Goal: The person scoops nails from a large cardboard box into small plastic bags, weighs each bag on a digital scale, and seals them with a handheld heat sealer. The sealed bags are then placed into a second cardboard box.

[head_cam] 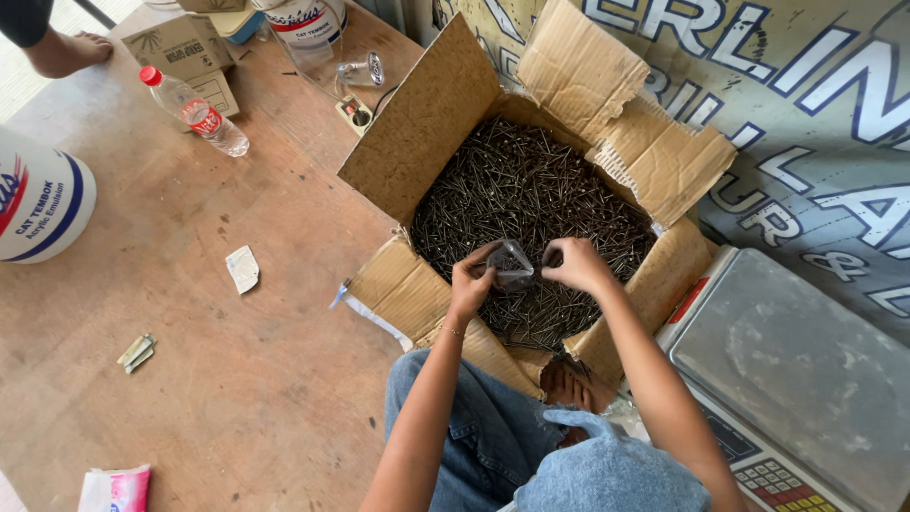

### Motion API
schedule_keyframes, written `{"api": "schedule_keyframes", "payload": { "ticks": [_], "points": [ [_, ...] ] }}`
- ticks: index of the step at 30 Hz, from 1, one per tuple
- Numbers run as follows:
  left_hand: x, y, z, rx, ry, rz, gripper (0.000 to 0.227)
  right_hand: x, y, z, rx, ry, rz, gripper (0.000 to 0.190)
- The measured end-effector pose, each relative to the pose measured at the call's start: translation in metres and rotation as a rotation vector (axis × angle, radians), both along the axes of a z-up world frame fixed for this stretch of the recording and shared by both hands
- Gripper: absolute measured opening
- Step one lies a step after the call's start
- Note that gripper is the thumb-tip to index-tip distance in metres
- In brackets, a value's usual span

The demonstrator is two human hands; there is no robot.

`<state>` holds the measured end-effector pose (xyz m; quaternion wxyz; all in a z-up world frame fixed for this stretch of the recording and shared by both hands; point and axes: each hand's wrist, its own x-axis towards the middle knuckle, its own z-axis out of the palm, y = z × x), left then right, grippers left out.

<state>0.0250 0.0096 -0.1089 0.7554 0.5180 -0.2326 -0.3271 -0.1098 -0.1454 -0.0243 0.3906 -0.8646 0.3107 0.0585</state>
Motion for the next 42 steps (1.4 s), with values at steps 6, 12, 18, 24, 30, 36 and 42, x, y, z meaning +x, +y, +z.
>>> {"api": "schedule_keyframes", "payload": {
  "ticks": [6, 12, 18, 24, 30, 36, 42],
  "points": [
    [-0.003, 0.000, 0.008, -0.023, 0.013, 0.014, 0.050, 0.009, 0.043, -0.028, -0.317, 0.444, 0.152, 0.097],
    [-0.006, 0.003, 0.018, -0.036, 0.005, 0.018, 0.049, 0.013, 0.038, -0.087, -0.359, 0.475, 0.175, 0.100],
    [-0.009, 0.005, 0.027, -0.037, 0.016, 0.008, 0.050, 0.002, 0.036, -0.127, -0.451, 0.431, 0.215, 0.040],
    [-0.006, 0.004, 0.017, -0.019, -0.011, -0.003, 0.049, -0.005, 0.044, -0.097, -0.303, 0.372, 0.201, 0.022],
    [-0.010, 0.009, 0.030, -0.002, -0.012, -0.063, 0.050, -0.008, 0.010, -0.103, -0.094, 0.203, -0.020, 0.023],
    [-0.006, 0.007, 0.027, 0.016, -0.003, -0.078, 0.050, -0.016, 0.005, 0.021, 0.013, 0.040, -0.194, 0.024],
    [-0.009, 0.009, 0.050, 0.006, 0.016, -0.112, 0.049, 0.008, 0.027, 0.101, 0.128, -0.157, -0.084, 0.023]
  ]
}}
